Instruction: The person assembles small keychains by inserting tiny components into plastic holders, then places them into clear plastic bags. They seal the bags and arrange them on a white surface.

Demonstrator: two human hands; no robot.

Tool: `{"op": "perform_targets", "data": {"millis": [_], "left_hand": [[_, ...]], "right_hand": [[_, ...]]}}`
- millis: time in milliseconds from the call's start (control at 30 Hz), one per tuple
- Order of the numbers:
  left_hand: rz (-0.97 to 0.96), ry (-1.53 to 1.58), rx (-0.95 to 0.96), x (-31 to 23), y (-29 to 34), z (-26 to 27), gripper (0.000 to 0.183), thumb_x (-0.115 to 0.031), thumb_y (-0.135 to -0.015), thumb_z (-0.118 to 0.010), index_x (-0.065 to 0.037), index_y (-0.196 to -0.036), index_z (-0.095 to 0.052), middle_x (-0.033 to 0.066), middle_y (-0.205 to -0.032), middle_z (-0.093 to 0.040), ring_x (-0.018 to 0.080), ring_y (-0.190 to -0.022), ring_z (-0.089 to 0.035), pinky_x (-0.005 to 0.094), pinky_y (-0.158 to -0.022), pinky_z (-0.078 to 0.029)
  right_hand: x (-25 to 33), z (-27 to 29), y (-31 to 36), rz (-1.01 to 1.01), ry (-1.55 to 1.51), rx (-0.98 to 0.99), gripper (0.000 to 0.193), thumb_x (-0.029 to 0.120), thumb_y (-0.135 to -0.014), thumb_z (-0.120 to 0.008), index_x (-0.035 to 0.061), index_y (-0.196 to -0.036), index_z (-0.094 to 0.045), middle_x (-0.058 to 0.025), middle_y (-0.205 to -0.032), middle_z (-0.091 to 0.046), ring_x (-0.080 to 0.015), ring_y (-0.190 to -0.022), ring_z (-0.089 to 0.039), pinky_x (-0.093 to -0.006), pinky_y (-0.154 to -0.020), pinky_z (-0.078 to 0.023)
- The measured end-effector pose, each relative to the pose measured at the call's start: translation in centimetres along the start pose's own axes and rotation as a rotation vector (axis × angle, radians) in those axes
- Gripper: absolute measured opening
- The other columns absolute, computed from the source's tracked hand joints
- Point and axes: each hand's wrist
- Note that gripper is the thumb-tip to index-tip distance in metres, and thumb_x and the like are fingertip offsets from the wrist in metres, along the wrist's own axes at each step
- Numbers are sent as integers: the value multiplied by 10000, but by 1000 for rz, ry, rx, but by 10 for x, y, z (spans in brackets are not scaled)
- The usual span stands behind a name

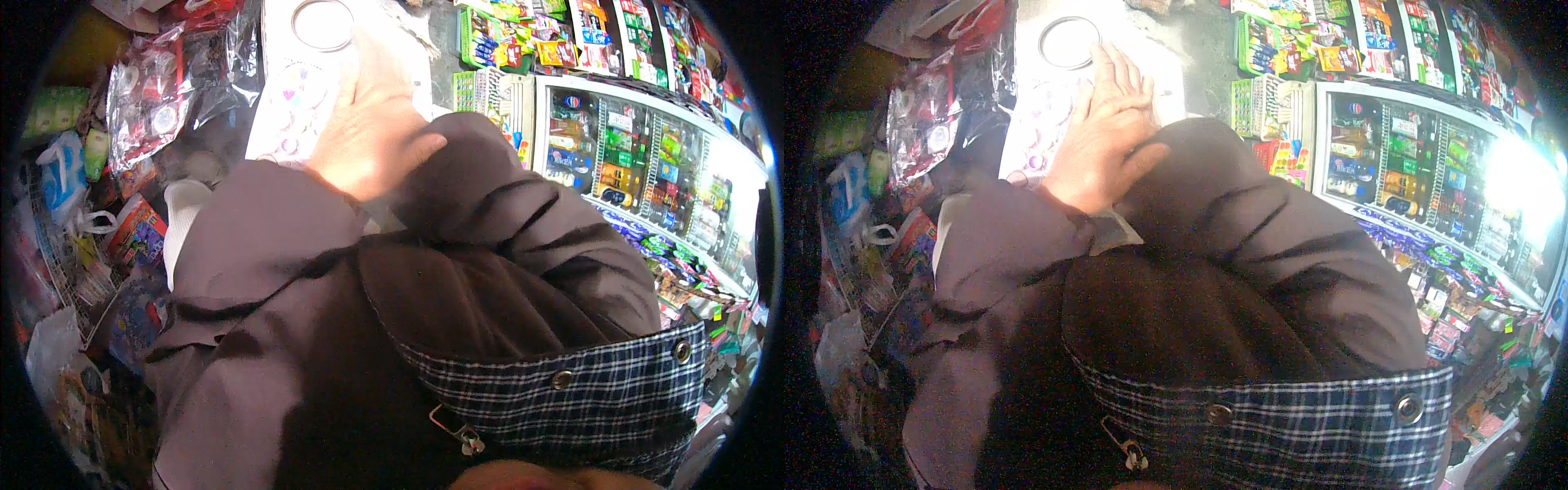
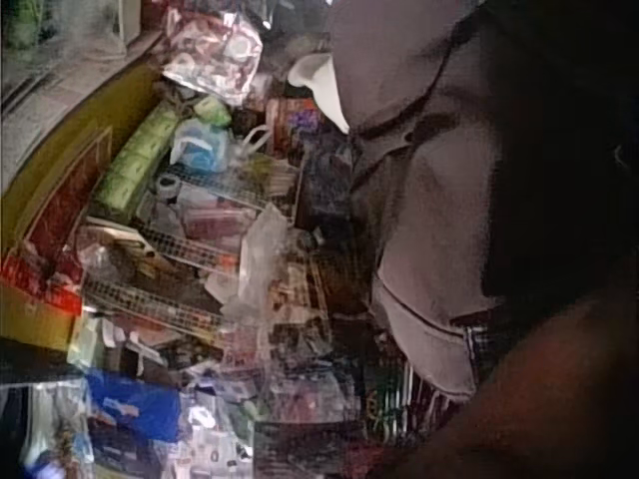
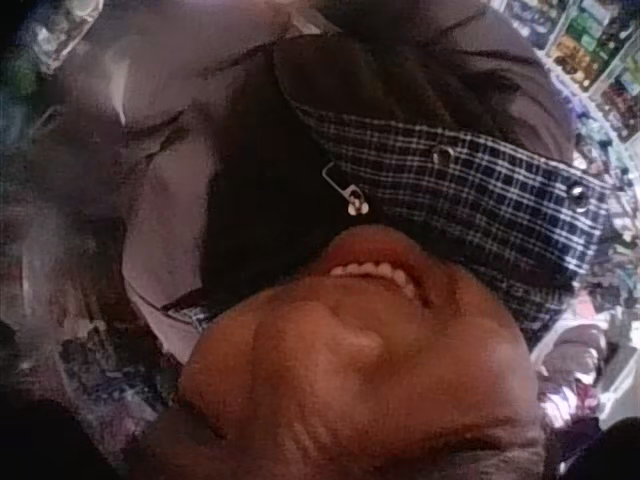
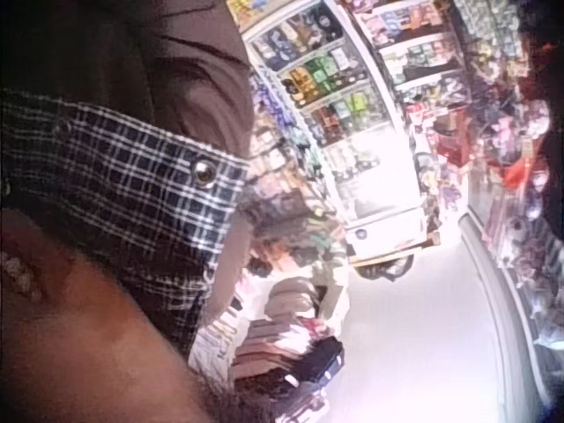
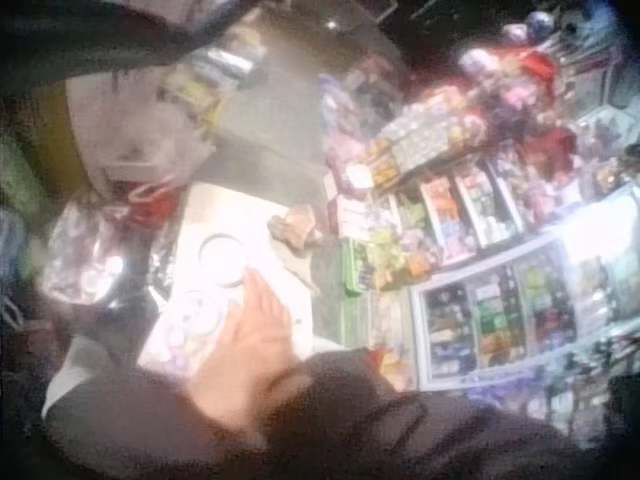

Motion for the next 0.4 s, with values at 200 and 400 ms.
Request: {"op": "perform_targets", "data": {"millis": [200,400], "left_hand": [[326,692,-567,47,28,59,324,-202,-958,-450,-10,-1163,-611,107,-1146,-626,199,-1092,-565,360,-986,-410],[48,424,-377,24,1,38,276,-223,-927,-547,-37,-1114,-632,114,-1070,-645,213,-1052,-588,375,-953,-432]], "right_hand": [[-13,-1,2,141,113,87,550,292,-906,-516,59,-1386,-382,-167,-1412,-422,-314,-1319,-366,-515,-1076,-250],[-6,-3,-3,154,70,155,535,281,-919,-498,55,-1389,-382,-184,-1406,-427,-362,-1288,-392,-527,-1054,-280]]}}
Point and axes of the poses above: each hand's wrist, its own y-axis away from the middle knuckle, its own z-axis out of the back of the hand, x = y × z
